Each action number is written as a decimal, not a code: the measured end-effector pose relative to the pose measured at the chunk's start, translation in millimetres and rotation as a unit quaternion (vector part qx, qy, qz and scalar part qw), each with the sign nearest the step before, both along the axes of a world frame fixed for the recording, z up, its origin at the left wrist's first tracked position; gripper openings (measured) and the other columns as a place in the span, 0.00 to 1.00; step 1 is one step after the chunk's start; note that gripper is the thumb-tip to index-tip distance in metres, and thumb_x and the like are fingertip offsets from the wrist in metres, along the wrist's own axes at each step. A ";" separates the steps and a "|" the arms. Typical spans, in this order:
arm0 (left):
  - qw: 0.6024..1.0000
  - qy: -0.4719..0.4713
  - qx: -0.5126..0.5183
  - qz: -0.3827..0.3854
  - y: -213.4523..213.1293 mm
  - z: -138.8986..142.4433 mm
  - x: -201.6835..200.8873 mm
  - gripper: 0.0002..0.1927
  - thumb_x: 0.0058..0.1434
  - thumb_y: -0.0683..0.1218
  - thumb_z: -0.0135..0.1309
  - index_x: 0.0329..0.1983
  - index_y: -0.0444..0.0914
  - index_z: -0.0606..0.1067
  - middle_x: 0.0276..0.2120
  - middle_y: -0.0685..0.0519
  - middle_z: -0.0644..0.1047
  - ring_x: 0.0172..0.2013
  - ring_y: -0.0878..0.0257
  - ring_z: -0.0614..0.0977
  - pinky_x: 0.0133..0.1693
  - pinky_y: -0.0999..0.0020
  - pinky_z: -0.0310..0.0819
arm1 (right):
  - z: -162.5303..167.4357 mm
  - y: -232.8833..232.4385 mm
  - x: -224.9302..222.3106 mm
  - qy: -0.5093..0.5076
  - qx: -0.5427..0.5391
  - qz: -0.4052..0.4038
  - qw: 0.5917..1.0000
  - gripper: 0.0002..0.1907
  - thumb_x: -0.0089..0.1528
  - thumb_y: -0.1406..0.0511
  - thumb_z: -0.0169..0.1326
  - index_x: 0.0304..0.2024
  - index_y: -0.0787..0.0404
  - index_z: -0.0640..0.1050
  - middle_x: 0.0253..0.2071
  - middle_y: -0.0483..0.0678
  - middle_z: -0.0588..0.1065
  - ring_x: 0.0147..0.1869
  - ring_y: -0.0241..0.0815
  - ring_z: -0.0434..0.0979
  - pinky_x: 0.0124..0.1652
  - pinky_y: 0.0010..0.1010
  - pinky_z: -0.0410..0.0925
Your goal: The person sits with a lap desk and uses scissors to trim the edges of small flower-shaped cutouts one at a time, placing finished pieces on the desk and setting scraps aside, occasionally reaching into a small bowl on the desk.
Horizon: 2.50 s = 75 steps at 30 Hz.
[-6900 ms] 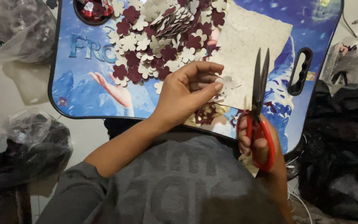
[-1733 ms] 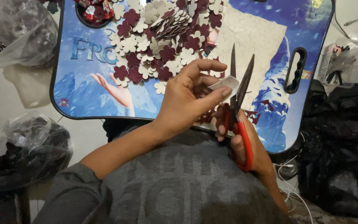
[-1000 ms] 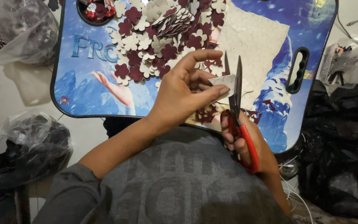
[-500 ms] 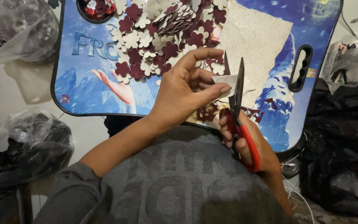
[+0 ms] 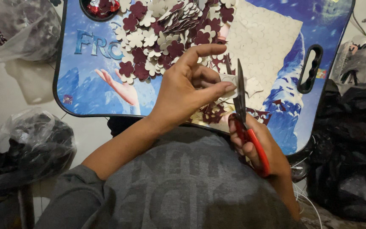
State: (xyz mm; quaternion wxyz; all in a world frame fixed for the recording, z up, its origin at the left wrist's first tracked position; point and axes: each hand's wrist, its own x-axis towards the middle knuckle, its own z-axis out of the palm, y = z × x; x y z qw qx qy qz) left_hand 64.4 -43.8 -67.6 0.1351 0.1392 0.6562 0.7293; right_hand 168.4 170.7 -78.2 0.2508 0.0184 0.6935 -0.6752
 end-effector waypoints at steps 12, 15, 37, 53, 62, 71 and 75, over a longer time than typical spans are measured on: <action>1.000 -0.013 0.010 0.002 -1.0 -5.3 -0.5 0.30 0.64 0.41 0.66 0.68 0.35 0.68 0.32 0.55 0.81 0.33 0.72 0.84 0.35 0.79 0.80 | -0.5 3.5 -0.6 0.002 0.045 0.015 0.999 0.50 0.50 0.24 0.48 0.45 0.62 0.70 0.25 0.39 0.64 0.25 0.29 0.61 0.24 0.22 0.57; 1.000 -0.017 -0.007 0.016 3.6 -6.2 2.5 0.28 0.64 0.42 0.67 0.65 0.34 0.71 0.34 0.55 0.78 0.35 0.72 0.82 0.37 0.79 0.78 | 1.1 0.7 -0.3 -0.004 0.037 0.007 0.999 0.51 0.51 0.25 0.49 0.47 0.63 0.70 0.27 0.39 0.64 0.27 0.30 0.61 0.26 0.22 0.57; 0.951 -0.221 0.193 -0.100 25.2 -27.8 14.2 0.11 0.65 0.45 0.63 0.38 0.34 0.73 0.28 0.51 0.81 0.23 0.66 0.83 0.24 0.70 0.80 | -27.0 -16.4 -0.2 0.013 -0.128 -0.086 0.988 0.54 0.48 0.25 0.54 0.51 0.63 0.66 0.32 0.42 0.65 0.34 0.35 0.65 0.37 0.29 0.65; 0.983 -0.107 0.145 -0.019 30.5 -32.8 12.8 0.12 0.67 0.47 0.64 0.47 0.35 0.76 0.35 0.55 0.81 0.34 0.72 0.81 0.36 0.77 0.78 | -18.3 -16.7 -3.7 0.078 -0.047 -0.060 0.994 0.55 0.55 0.26 0.48 0.55 0.67 0.66 0.32 0.42 0.63 0.33 0.33 0.63 0.34 0.26 0.62; 0.981 -0.147 0.098 -0.075 21.3 -20.9 12.4 0.13 0.63 0.45 0.64 0.47 0.34 0.78 0.34 0.54 0.82 0.32 0.70 0.83 0.36 0.75 0.81 | -9.8 -14.7 -4.3 0.139 -0.002 -0.018 0.990 0.62 0.58 0.25 0.41 0.71 0.70 0.56 0.41 0.44 0.66 0.41 0.36 0.64 0.44 0.29 0.63; 0.992 -0.103 0.037 -0.059 16.0 -19.1 9.7 0.14 0.62 0.44 0.65 0.49 0.35 0.78 0.34 0.57 0.79 0.35 0.74 0.80 0.38 0.79 0.79 | -6.5 -19.1 -4.5 0.086 -0.009 -0.029 0.996 0.64 0.53 0.23 0.42 0.68 0.69 0.59 0.34 0.42 0.61 0.36 0.34 0.60 0.37 0.27 0.60; 0.996 -0.067 0.026 -0.044 14.1 -19.9 8.0 0.14 0.63 0.44 0.66 0.49 0.35 0.79 0.36 0.58 0.78 0.37 0.74 0.78 0.41 0.79 0.77 | -1.9 -18.3 -6.4 0.070 -0.001 -0.027 0.997 0.65 0.50 0.22 0.43 0.69 0.65 0.61 0.31 0.40 0.60 0.31 0.32 0.59 0.33 0.26 0.60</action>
